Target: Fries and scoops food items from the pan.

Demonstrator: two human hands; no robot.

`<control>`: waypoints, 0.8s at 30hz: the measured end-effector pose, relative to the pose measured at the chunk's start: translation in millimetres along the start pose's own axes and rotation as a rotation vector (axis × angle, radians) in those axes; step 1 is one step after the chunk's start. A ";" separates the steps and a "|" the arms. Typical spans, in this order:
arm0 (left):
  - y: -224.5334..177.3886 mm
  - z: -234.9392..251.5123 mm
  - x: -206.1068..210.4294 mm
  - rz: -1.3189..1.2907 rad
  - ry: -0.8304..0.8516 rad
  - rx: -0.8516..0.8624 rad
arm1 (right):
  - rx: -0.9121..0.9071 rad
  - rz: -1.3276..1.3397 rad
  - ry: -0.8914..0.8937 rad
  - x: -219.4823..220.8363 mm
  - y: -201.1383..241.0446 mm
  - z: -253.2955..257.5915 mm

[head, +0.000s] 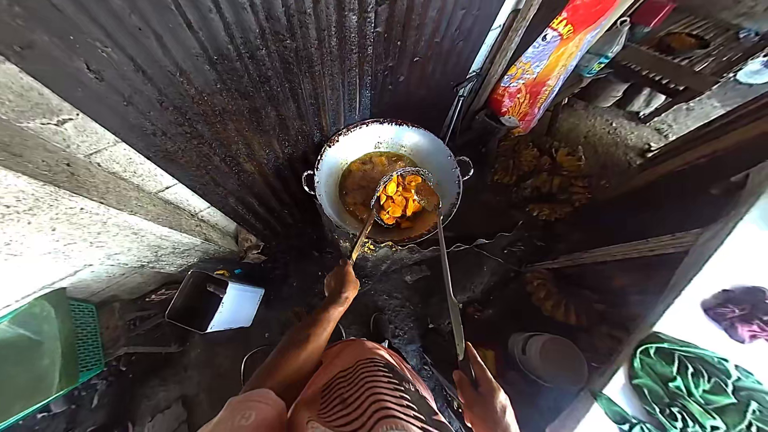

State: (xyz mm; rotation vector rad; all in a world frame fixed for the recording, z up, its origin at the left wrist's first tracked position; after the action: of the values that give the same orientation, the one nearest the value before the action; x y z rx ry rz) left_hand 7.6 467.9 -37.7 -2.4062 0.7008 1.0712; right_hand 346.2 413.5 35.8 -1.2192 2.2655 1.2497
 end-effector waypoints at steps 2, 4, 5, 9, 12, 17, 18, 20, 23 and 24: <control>-4.3 1.2 14.4 0.023 -0.039 0.004 | 0.015 -0.056 0.020 -3.4 0.5 -5.4; -4.7 1.4 29.2 0.027 -0.055 0.015 | 0.023 -0.115 0.037 -8.5 2.5 -13.1; -4.2 0.8 36.4 0.025 -0.052 0.023 | 0.019 -0.151 0.044 -11.7 4.1 -17.0; -2.0 -10.2 66.9 0.009 0.012 0.073 | 0.017 -0.304 0.079 -25.4 8.6 -30.8; -1.2 -14.1 82.9 -0.003 0.036 0.113 | 0.032 -0.418 0.130 -33.3 8.0 -35.1; -2.6 -11.6 86.9 -0.065 0.064 0.109 | 0.012 -0.622 0.183 -46.3 14.1 -34.2; -1.3 -11.8 86.9 -0.105 0.079 0.114 | 0.001 -0.664 0.189 -49.4 17.6 -33.0; 4.2 -11.5 90.6 -0.225 0.119 0.140 | -0.026 -0.751 0.192 -56.0 25.7 -30.1; 13.5 -10.1 99.9 -0.419 0.172 0.223 | -0.081 -0.865 0.191 -66.0 35.2 -19.9; 14.3 -9.1 99.2 -0.445 0.162 0.236 | -0.103 -0.898 0.196 -68.6 38.4 -14.4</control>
State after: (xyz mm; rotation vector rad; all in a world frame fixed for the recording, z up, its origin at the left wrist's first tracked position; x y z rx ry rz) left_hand 61.6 424.2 -110.6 -2.3041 0.2937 0.5851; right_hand 359.8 449.5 105.9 -2.1192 1.4142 0.9016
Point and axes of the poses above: each hand's wrist, its own z-axis towards the middle knuckle, its own x-axis out of the palm, y = z × x, the point moved 2 cm from there along z, towards the middle knuckle, and after that the axes turned 2 degrees about -z, right-handed, at the moved point
